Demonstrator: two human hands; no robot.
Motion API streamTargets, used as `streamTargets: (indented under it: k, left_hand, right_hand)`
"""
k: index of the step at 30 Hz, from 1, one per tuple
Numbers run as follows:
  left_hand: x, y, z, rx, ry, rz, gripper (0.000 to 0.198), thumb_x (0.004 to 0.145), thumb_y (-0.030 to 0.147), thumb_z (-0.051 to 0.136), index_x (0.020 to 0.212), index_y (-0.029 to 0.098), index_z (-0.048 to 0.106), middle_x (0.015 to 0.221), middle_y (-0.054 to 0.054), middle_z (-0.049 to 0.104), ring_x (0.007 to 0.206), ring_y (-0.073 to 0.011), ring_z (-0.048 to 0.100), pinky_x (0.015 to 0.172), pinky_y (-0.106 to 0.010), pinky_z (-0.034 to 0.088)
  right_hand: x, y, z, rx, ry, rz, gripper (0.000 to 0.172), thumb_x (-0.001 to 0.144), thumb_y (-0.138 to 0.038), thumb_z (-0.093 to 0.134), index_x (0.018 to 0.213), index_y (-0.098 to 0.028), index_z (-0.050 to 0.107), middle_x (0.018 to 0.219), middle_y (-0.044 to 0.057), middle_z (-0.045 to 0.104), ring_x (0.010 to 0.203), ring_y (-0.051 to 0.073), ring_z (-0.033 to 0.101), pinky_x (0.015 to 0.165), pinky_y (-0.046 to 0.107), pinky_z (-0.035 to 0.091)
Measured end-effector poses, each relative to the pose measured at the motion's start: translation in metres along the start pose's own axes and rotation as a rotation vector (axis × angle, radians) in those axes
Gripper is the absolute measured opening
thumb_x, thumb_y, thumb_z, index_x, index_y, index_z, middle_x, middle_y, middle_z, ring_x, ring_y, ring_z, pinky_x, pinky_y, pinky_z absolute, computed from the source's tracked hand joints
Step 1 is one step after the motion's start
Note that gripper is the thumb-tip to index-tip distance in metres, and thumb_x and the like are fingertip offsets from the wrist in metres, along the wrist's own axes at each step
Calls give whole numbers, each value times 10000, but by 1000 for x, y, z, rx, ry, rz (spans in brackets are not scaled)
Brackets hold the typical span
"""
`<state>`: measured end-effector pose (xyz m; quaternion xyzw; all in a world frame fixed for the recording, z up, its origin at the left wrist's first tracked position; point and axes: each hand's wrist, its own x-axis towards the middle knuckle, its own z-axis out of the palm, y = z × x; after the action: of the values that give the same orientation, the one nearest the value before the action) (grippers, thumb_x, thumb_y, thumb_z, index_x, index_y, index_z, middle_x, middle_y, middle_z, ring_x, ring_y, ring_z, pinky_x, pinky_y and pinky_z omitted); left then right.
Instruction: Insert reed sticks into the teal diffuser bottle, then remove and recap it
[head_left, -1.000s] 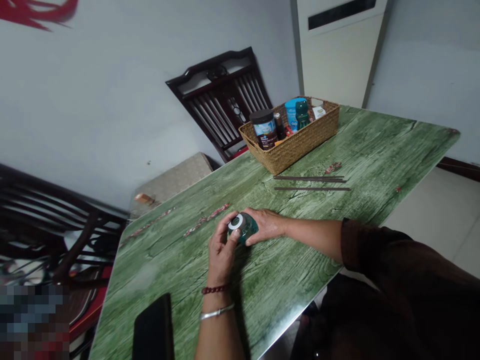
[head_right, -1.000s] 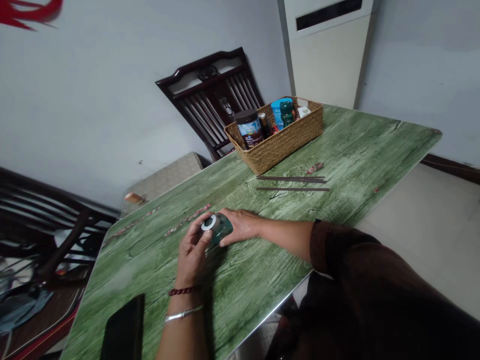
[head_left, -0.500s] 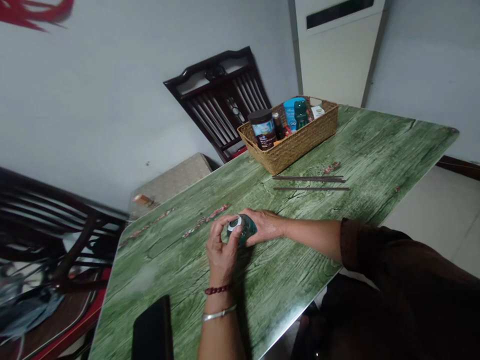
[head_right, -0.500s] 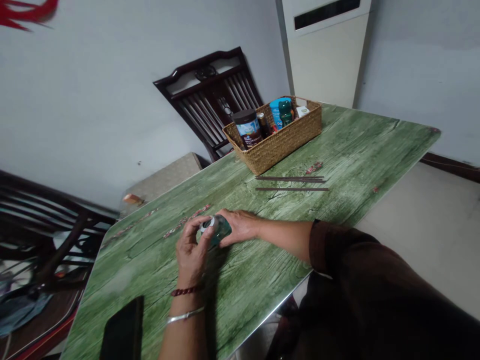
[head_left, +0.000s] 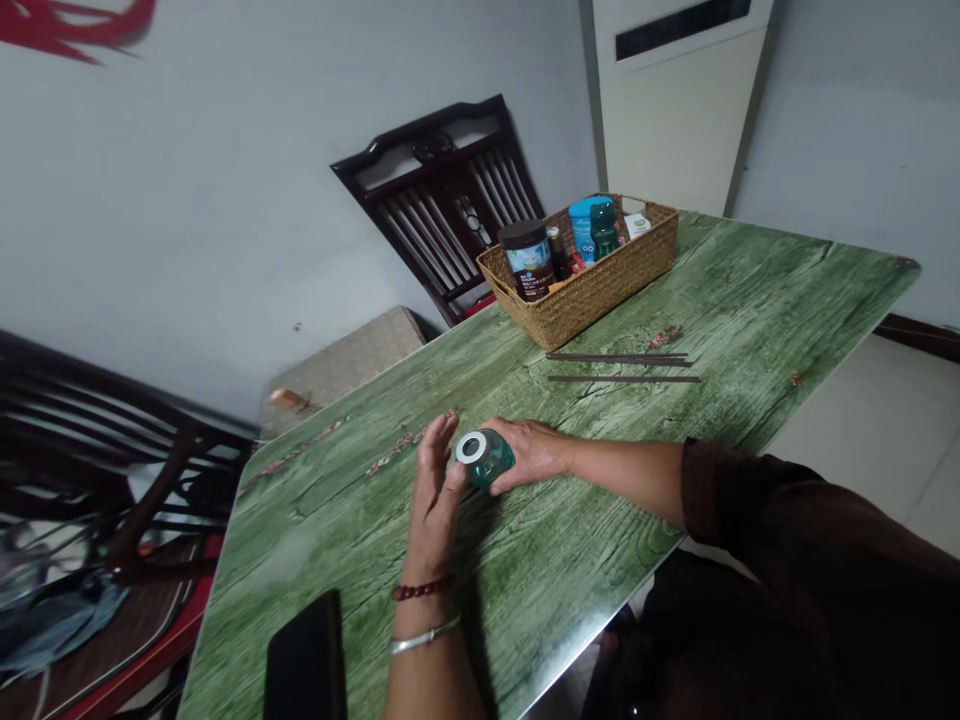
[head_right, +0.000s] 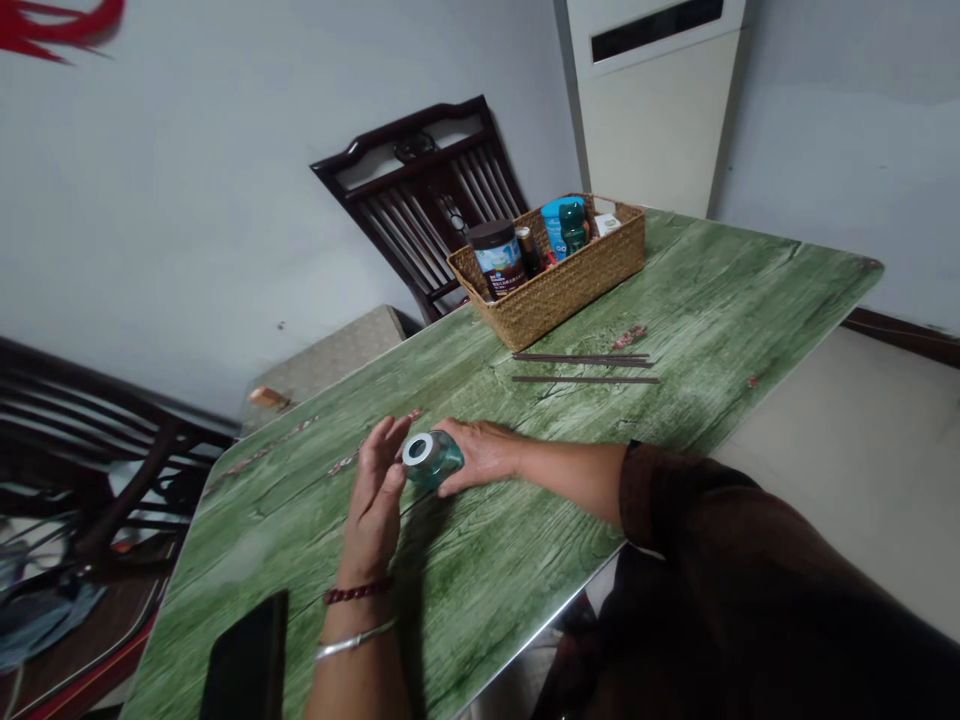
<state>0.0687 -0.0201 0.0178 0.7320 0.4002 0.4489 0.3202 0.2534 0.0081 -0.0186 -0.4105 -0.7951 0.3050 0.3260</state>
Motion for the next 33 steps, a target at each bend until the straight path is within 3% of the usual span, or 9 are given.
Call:
streamTargets:
  k: [4,7,10,13,15,18,20,25,33]
  left_hand:
    - [1,2,2,302,177,51,704,752,538,750,1352,252,517,1231,-99,596,1183,-308,569,1073,-526,395]
    - [1,3,1,211,65,40,587,869,458,655,1395,273,472,1285,-108,594,1208,-286,573,1077,-511,404]
    - [1,1,-1,101,-1,66,654,898,521,585,1471,274,388,1434,-143,506,1321,-312,500,1095,-522,386]
    - [3,0,3,294,147,82,777,746,570,742,1399,245,473,1299,-127,571,1195,-326,559,1053,-545,410]
    - [3,2,5,362,189,62,700,736,499,779,1336,248,522,1193,-95,612,1097,-296,601,1025,-529,434]
    - [2,6,6,188,65,39,594,838,415,698,1375,279,485,1304,-102,594,1199,-280,588,1057,-497,427]
    - [1,7,5,91,15,42,651,819,425,715,1402,282,462,1403,-116,540,1296,-295,535,1081,-489,413]
    - [4,2,12,270,227,18,630,728,424,799,1281,256,549,1117,-62,651,1041,-250,642,986,-456,472]
    - [6,3,16,239,276,-10,500,703,393,821,1108,240,568,984,-23,664,925,-216,669,906,-421,509]
  right_hand:
    - [0,0,0,-17,-12,9,790,654,-465,842,1302,-236,451,1057,40,671,937,254,679,725,296,455]
    - [0,1,2,-31,3,14,792,642,-484,846,1288,-235,460,1054,39,666,942,255,678,732,300,456]
    - [1,2,2,-9,0,-4,814,633,-492,851,1295,-233,455,1080,47,666,970,264,674,746,306,458]
    - [1,2,2,6,-17,-3,793,648,-474,842,1298,-234,456,1074,48,670,944,264,675,721,300,450]
    - [1,2,2,-1,-11,15,780,646,-446,843,1294,-234,464,1052,41,672,918,258,675,707,294,444]
    - [1,2,2,-11,1,32,778,627,-440,853,1277,-228,481,1039,40,672,911,259,675,705,295,443]
    - [1,3,2,1,-7,22,792,620,-451,860,1278,-227,481,1049,44,673,921,261,675,711,297,445]
    - [1,1,2,-16,0,20,783,640,-452,848,1288,-230,470,1047,39,668,915,250,676,710,288,435]
    - [3,0,2,-49,-21,32,770,634,-469,829,1267,-218,470,1053,45,652,906,254,667,689,283,421]
